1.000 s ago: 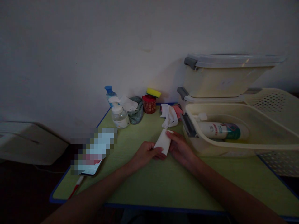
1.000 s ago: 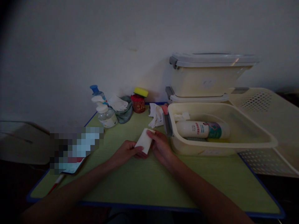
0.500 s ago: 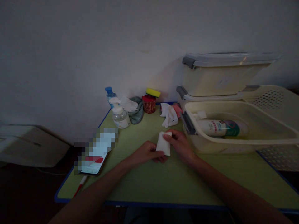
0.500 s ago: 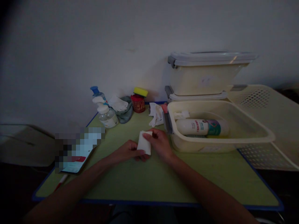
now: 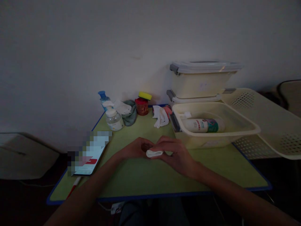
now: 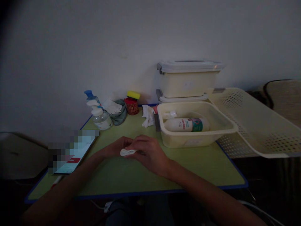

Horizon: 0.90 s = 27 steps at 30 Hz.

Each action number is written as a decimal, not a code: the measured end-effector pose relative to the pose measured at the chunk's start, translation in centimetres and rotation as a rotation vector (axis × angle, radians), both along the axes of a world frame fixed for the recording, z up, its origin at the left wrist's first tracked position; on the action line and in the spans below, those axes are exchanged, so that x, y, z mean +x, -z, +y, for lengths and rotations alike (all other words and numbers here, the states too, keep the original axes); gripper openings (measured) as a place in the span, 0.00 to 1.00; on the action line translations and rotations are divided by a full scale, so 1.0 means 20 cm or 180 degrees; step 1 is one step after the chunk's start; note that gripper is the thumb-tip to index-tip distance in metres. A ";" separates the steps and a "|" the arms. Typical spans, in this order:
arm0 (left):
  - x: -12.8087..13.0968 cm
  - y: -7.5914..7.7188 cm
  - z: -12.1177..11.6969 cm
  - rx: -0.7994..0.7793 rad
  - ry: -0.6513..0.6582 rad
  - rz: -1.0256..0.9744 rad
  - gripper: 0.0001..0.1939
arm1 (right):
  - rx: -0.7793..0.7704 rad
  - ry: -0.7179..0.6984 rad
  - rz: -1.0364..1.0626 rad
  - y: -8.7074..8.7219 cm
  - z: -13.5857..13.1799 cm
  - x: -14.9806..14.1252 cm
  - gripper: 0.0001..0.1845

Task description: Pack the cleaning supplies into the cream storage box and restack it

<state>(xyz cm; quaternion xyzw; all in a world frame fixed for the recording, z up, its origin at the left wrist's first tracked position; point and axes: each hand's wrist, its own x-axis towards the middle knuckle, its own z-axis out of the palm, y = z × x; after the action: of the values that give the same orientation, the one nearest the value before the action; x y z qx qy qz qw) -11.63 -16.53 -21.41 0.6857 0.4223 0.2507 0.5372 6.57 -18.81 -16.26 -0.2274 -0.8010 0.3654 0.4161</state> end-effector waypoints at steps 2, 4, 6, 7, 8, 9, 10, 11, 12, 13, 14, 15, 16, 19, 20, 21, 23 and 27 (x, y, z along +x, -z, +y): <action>0.05 -0.05 -0.01 0.0893 -0.0662 0.0230 0.07 | 0.0018 0.0317 0.0112 -0.11 -0.02 0.07 0.04; 0.12 -0.11 -0.01 0.2080 -0.1278 0.0293 0.07 | -0.0059 0.0706 0.0232 -0.20 -0.02 0.14 0.03; 0.22 -0.19 -0.02 0.3189 -0.1349 0.0302 0.07 | -0.0230 0.1148 0.0357 -0.27 0.01 0.22 0.03; 0.28 -0.22 -0.01 0.3619 -0.1201 0.0344 0.07 | -0.0321 0.1348 0.0437 -0.29 0.03 0.25 0.03; 0.34 -0.25 -0.01 0.3912 -0.0992 0.0431 0.08 | -0.0405 0.1518 0.0545 -0.30 0.06 0.29 0.03; 0.40 -0.28 0.00 0.4071 -0.0756 0.0562 0.08 | -0.0500 0.1632 0.0654 -0.31 0.09 0.32 0.04; 0.46 -0.29 0.01 0.4098 -0.0633 0.0687 0.09 | -0.0594 0.1711 0.0756 -0.32 0.11 0.35 0.04; 0.51 -0.30 0.02 0.4003 -0.0596 0.0823 0.12 | -0.0674 0.1775 0.0848 -0.32 0.14 0.38 0.04; 0.56 -0.30 0.03 0.3859 -0.0578 0.0981 0.16 | -0.0739 0.1829 0.0911 -0.32 0.17 0.41 0.05; 0.60 -0.29 0.04 0.3730 -0.0600 0.1120 0.19 | -0.0773 0.1891 0.0957 -0.32 0.19 0.44 0.05; 0.63 -0.29 0.05 0.3634 -0.0607 0.1238 0.21 | -0.0790 0.1950 0.0974 -0.32 0.21 0.47 0.06; 0.65 -0.28 0.06 0.3596 -0.0596 0.1332 0.21 | -0.0794 0.2005 0.0968 -0.32 0.23 0.50 0.06; 0.66 -0.27 0.07 0.3613 -0.0571 0.1397 0.20 | -0.0787 0.2053 0.0950 -0.32 0.24 0.53 0.07; 0.67 -0.25 0.10 0.3793 -0.0454 0.1467 0.21 | -0.0750 0.2146 0.0839 -0.34 0.26 0.59 0.07; 0.67 -0.25 0.10 0.3850 -0.0431 0.1470 0.23 | -0.0735 0.2167 0.0799 -0.34 0.26 0.60 0.07; 0.67 -0.24 0.11 0.3898 -0.0424 0.1477 0.24 | -0.0720 0.2180 0.0768 -0.35 0.26 0.61 0.07; 0.66 -0.23 0.13 0.3978 -0.0419 0.1510 0.25 | -0.0729 0.2143 0.0676 -0.35 0.27 0.62 0.06; 0.63 -0.22 0.14 0.4163 -0.0477 0.1521 0.27 | -0.0874 0.1950 0.0454 -0.36 0.29 0.62 0.06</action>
<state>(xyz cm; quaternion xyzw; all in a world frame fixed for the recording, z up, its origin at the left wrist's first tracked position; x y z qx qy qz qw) 0.94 -13.75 -17.02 0.8737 0.3374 0.3321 -0.1119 19.00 -13.01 -9.16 -0.4852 -0.6077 0.3429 0.5270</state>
